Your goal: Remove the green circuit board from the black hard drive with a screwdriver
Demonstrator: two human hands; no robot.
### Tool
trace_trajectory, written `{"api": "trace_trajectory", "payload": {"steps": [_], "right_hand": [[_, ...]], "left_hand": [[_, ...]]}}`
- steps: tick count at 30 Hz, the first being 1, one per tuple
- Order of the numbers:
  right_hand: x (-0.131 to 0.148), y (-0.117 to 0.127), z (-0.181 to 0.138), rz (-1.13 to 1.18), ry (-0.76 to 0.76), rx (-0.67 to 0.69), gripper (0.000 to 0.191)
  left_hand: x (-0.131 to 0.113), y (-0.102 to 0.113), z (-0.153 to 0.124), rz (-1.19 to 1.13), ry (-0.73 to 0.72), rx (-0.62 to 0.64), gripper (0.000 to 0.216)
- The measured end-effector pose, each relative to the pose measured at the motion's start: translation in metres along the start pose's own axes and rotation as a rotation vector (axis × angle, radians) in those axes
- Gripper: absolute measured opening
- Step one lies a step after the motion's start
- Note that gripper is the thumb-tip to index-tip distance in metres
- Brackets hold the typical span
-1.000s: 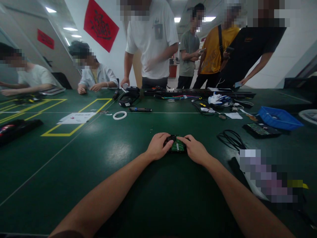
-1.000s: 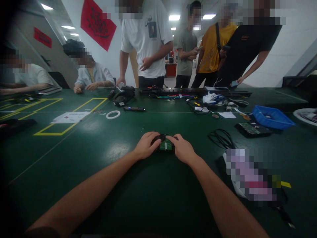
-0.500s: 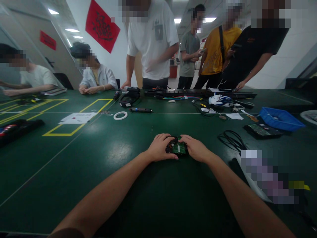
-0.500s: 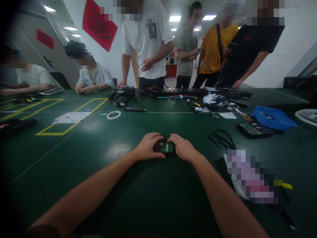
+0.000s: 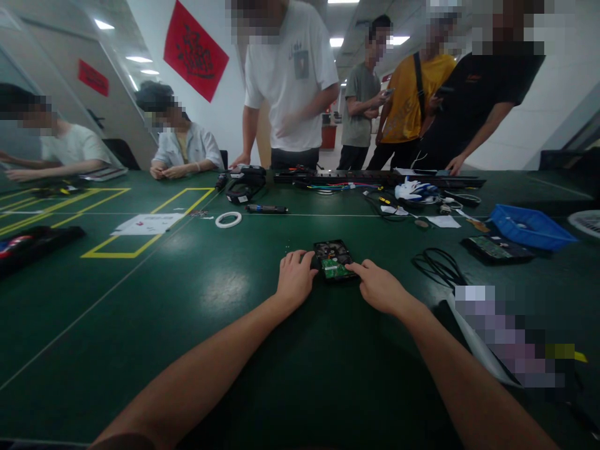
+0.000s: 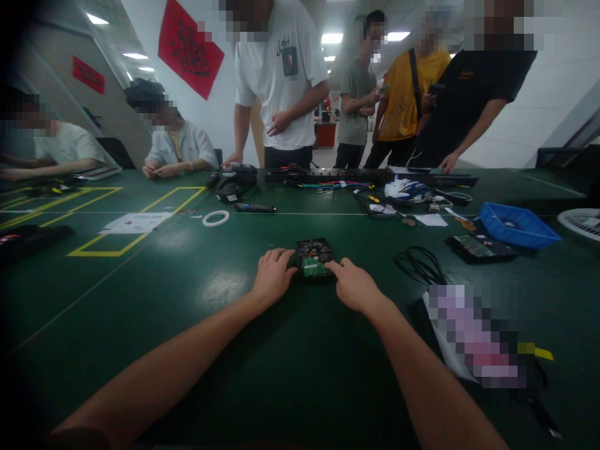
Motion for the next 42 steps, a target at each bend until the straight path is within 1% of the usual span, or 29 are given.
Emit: {"api": "trace_trajectory", "payload": {"steps": [2,3,7,9,11,14,16,19,21,26,28,30,32,35,39,42], "right_hand": [[0.007,-0.002,0.000,0.004,-0.003,-0.010,0.054],[0.011,-0.004,0.000,0.006,0.009,-0.007,0.052],[0.027,-0.014,-0.002,0.064,0.103,0.010,0.045],[0.035,-0.019,-0.004,0.103,0.179,0.024,0.044],[0.039,-0.023,-0.005,0.137,0.238,0.029,0.044],[0.035,-0.021,-0.003,0.181,0.261,-0.005,0.044],[0.024,-0.016,0.000,0.183,0.242,-0.057,0.044],[0.004,-0.008,0.006,0.149,0.149,-0.175,0.042],[-0.006,-0.007,0.009,0.126,0.105,-0.210,0.045],[-0.016,-0.009,0.011,0.087,0.018,-0.295,0.047],[-0.019,-0.007,0.010,0.073,-0.012,-0.325,0.046],[-0.023,-0.004,0.010,0.068,-0.053,-0.350,0.046],[-0.029,-0.001,0.009,0.068,-0.095,-0.364,0.047],[-0.034,0.002,0.010,0.067,-0.107,-0.362,0.046],[-0.033,0.002,0.012,0.064,-0.080,-0.331,0.038],[-0.031,0.001,0.012,0.061,-0.074,-0.288,0.030]], "left_hand": [[-0.006,0.001,-0.004,-0.021,0.012,0.017,0.036],[-0.010,0.002,-0.006,-0.042,0.011,0.026,0.037],[-0.024,0.006,-0.011,-0.084,-0.068,0.053,0.055],[-0.024,0.007,-0.011,-0.067,-0.078,0.065,0.060],[-0.021,0.007,-0.010,-0.052,-0.074,0.078,0.059],[-0.018,0.009,-0.008,-0.060,-0.080,0.089,0.062],[-0.018,0.012,-0.008,-0.069,-0.086,0.091,0.068],[-0.022,0.015,-0.009,-0.053,-0.097,0.086,0.077],[-0.026,0.014,-0.011,-0.031,-0.103,0.077,0.080],[-0.030,0.011,-0.011,-0.006,-0.106,0.070,0.067],[-0.025,0.011,-0.008,-0.031,-0.156,0.084,0.067],[-0.018,0.011,-0.003,-0.092,-0.256,0.131,0.069],[-0.010,0.012,0.000,-0.179,-0.371,0.200,0.070],[-0.002,0.013,0.003,-0.220,-0.429,0.223,0.073],[-0.004,0.014,0.003,-0.155,-0.369,0.167,0.071],[-0.009,0.015,0.002,-0.121,-0.336,0.122,0.061]]}}
Point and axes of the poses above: each hand's wrist, its own z-axis towards the middle knuckle, its own y-axis out of the back of the hand, x = y × z, the point moved 4 cm from there along z, towards the middle knuckle, and after that the axes turned 15 degrees about z, right-handed, at the moved point
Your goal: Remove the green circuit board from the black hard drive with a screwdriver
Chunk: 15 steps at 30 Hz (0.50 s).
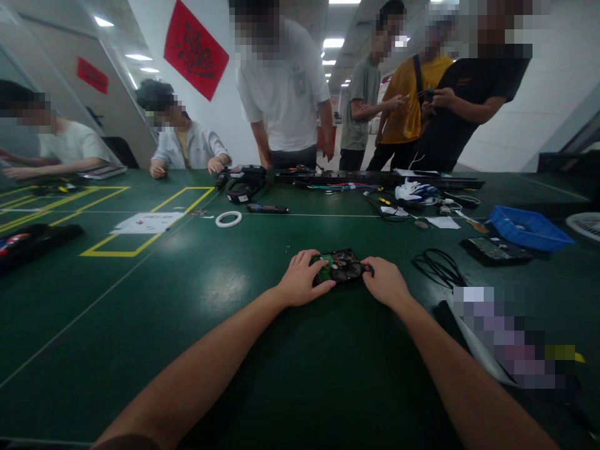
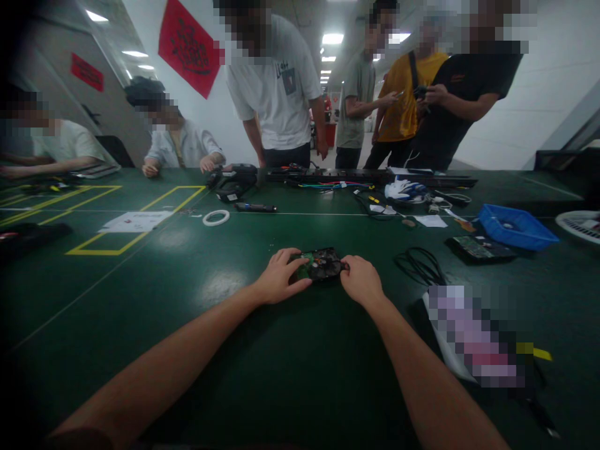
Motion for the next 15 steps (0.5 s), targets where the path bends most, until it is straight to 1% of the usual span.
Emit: {"api": "trace_trajectory", "payload": {"steps": [3,5,11,15], "right_hand": [[0.001,0.000,-0.001,-0.004,0.001,0.000,0.027],[0.001,0.001,-0.001,-0.007,-0.001,-0.011,0.026],[0.003,0.001,0.000,0.019,0.002,-0.029,0.026],[0.007,0.002,-0.001,-0.005,-0.018,-0.038,0.027]], "left_hand": [[0.000,-0.002,0.002,0.010,0.020,-0.032,0.044],[0.003,-0.005,0.003,0.005,0.037,-0.039,0.039],[0.010,-0.012,0.003,-0.055,0.066,-0.035,0.039],[0.012,-0.013,0.002,-0.099,0.058,-0.020,0.039]]}}
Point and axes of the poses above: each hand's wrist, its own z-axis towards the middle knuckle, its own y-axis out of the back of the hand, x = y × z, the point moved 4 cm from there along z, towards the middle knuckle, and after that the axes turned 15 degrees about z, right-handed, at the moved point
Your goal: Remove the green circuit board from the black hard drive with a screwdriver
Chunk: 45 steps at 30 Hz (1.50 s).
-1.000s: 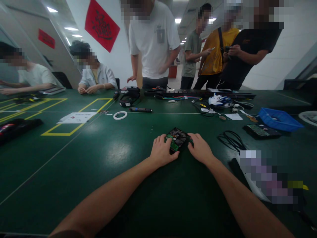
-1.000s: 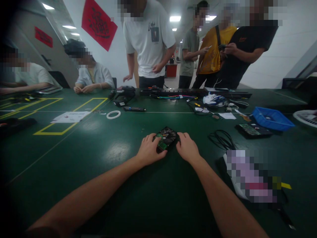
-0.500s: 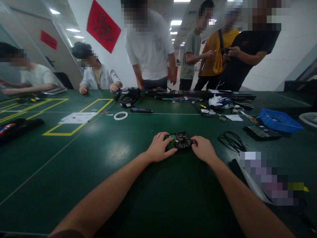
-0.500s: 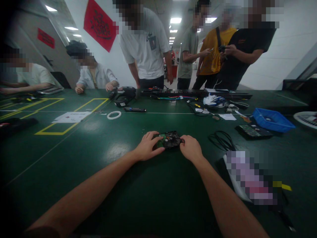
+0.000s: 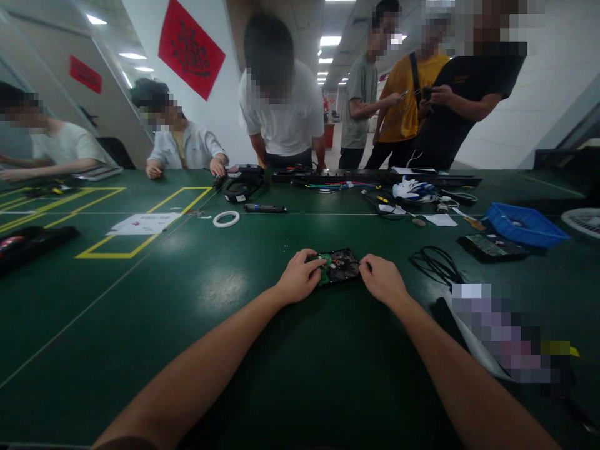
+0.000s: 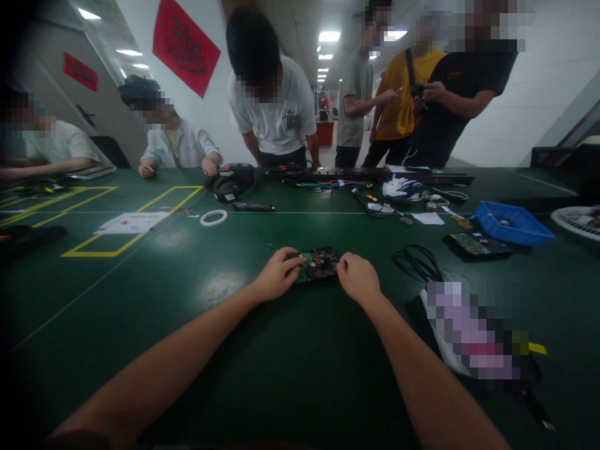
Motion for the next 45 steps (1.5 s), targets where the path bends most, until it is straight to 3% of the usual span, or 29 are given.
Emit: {"api": "trace_trajectory", "payload": {"steps": [14,27,34,45], "right_hand": [[-0.009,-0.005,0.002,-0.021,-0.017,0.005,0.028],[-0.005,-0.007,0.002,-0.019,-0.007,0.004,0.030],[-0.003,-0.007,0.002,-0.038,-0.001,0.005,0.033],[-0.004,-0.007,0.002,-0.071,-0.014,0.009,0.034]], "left_hand": [[0.002,-0.006,-0.001,0.013,-0.034,-0.054,0.041],[-0.003,0.001,0.000,-0.018,0.002,-0.100,0.033],[0.006,-0.003,0.001,-0.028,0.056,-0.161,0.035],[0.007,-0.009,0.000,-0.003,0.026,-0.155,0.032]]}}
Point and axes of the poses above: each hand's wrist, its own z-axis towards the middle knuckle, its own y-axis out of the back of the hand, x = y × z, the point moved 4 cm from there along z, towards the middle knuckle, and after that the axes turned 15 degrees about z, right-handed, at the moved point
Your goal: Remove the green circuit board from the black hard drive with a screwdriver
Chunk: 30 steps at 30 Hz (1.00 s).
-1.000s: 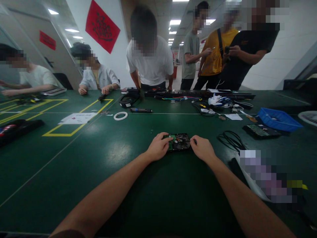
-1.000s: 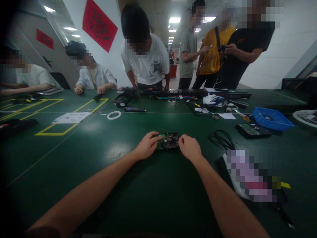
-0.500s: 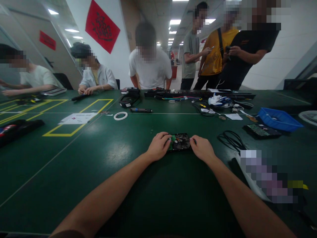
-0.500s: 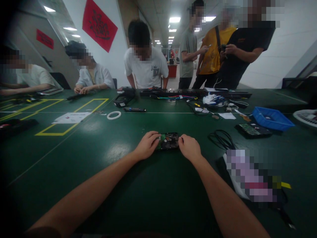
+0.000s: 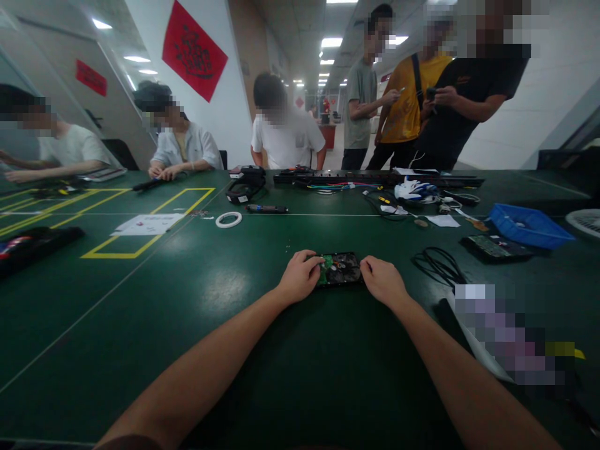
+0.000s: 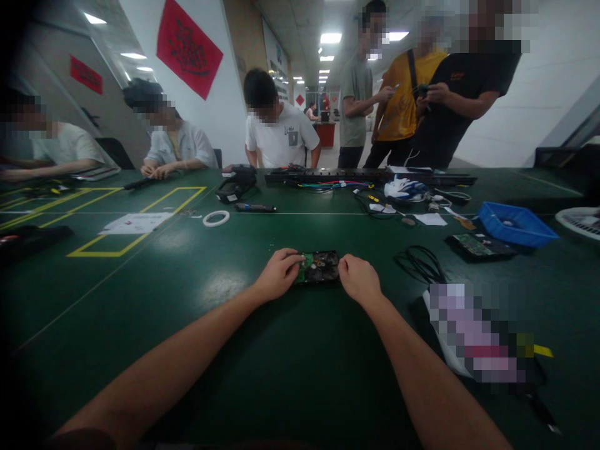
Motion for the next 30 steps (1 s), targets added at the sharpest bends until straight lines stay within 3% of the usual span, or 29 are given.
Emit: {"api": "trace_trajectory", "payload": {"steps": [30], "right_hand": [[0.0024,0.0006,-0.0014,0.043,-0.017,0.022,0.036]], "left_hand": [[-0.0020,0.0031,0.0019,-0.028,0.017,0.021,0.034]]}}
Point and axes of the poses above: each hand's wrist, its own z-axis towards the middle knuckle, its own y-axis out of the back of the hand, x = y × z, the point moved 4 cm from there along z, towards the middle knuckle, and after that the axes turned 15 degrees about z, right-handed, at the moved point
